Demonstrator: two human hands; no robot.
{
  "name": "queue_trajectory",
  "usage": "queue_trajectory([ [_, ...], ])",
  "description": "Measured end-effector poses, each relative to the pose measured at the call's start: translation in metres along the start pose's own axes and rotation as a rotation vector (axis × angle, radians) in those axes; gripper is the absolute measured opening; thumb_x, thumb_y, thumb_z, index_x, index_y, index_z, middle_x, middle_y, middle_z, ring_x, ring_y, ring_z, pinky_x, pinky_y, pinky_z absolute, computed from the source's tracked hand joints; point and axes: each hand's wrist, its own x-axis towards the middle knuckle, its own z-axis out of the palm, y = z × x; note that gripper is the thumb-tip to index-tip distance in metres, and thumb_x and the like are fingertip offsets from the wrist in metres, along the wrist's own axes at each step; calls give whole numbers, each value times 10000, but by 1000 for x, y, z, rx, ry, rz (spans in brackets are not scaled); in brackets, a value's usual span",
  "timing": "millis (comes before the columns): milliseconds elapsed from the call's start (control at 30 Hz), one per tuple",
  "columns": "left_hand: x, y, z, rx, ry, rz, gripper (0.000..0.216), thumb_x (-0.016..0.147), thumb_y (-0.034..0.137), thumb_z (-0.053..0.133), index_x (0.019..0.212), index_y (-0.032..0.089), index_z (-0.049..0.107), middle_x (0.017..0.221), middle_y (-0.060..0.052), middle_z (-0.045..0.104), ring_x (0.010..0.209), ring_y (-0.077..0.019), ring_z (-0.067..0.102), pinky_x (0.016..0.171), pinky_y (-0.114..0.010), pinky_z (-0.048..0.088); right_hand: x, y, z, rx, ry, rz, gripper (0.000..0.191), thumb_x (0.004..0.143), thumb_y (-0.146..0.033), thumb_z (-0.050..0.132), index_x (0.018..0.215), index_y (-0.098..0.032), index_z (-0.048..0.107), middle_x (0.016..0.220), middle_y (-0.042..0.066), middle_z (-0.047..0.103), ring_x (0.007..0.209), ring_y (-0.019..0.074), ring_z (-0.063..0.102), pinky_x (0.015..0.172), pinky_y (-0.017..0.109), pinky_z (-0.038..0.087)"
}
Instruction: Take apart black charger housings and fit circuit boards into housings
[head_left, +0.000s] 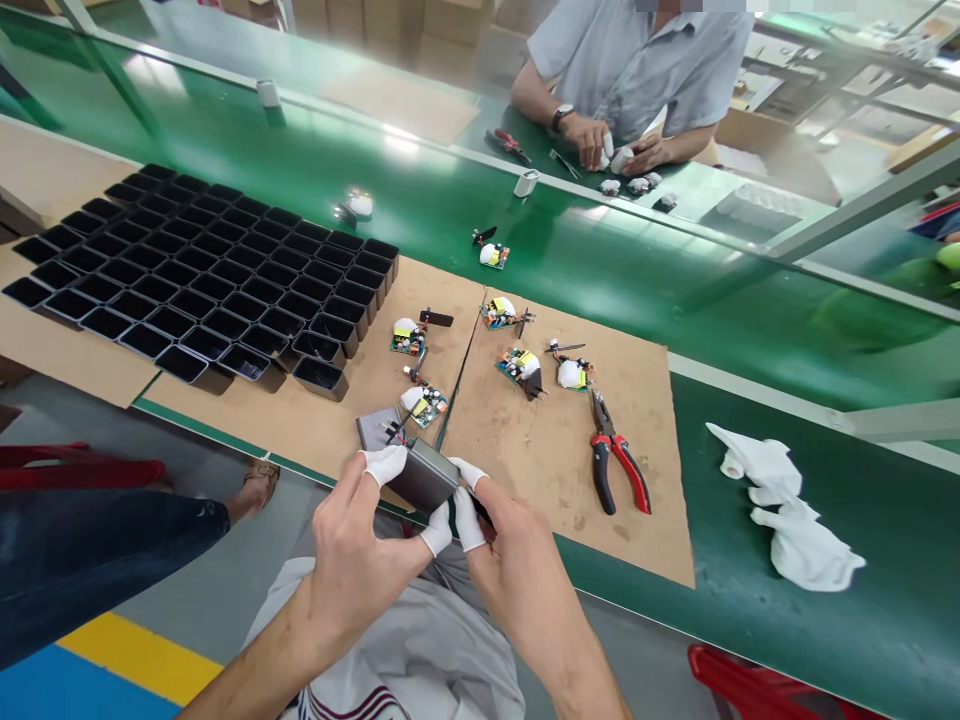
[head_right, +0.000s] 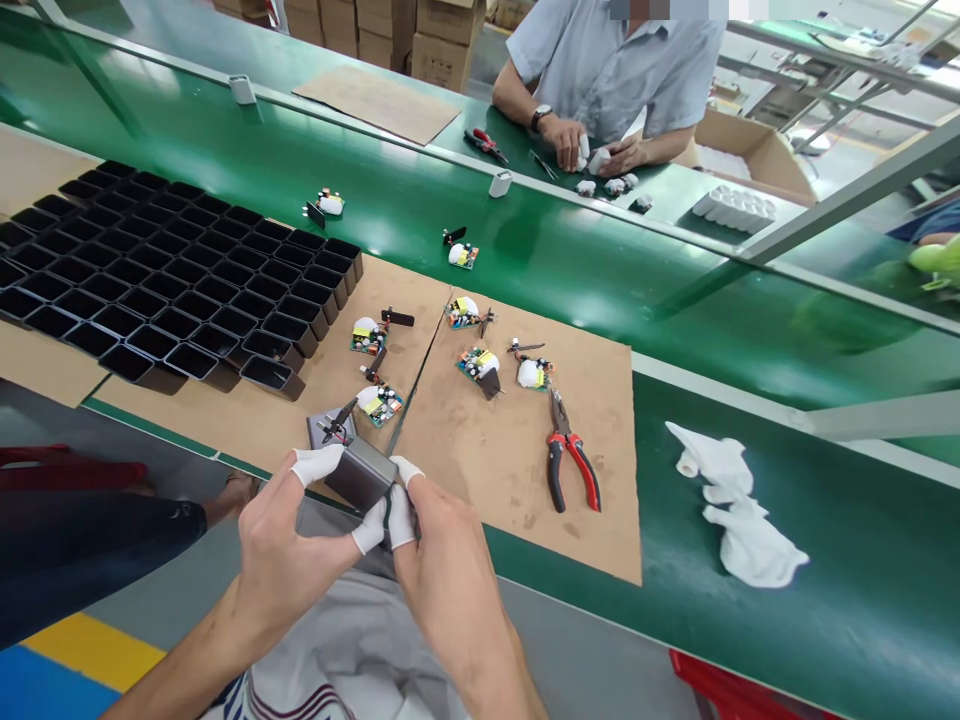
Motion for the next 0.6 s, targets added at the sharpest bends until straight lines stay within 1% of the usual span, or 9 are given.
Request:
queue_trajectory([
  [167, 0, 1, 1, 5, -6, 2, 326, 917, 247, 839, 1202, 197, 688, 1020, -74, 798, 950, -254, 833, 837, -340, 714, -1, 5, 3, -14, 25, 7, 242, 1080, -180, 476, 860, -251, 543, 758, -23, 672, 635, 155, 530, 598, 280, 403],
  [367, -2, 2, 3, 13, -5, 15, 344, 910, 250, 842, 1213, 199, 687, 1019, -72, 795, 934, -254, 830, 835, -344, 713, -2, 7, 2, -38, 42, 13, 241, 1077, -178, 481, 859, -250, 553, 708, -36, 629, 610, 151, 517, 575, 271, 376],
  [500, -2, 2, 4, 11, 5, 25, 340, 912, 239, 835, 1215, 198, 684, 1006, -70, 791, 916, -251, 828, 802, -336, 708, -5, 7, 0, -6, 26, 18, 249, 1096, -193, 480, 870, -244, 571, 762, -19, 687, 645, 152, 546, 604, 269, 413],
  [600, -1, 0, 4, 5, 3, 46, 345, 913, 253, 842, 1217, 200, 687, 990, -71, 793, 898, -256, 819, 793, -344, 706, -6, 8, 1, 21, 15, 40, 247, 1104, -215, 477, 888, -240, 593, 789, -14, 695, 659, 155, 535, 621, 275, 432],
])
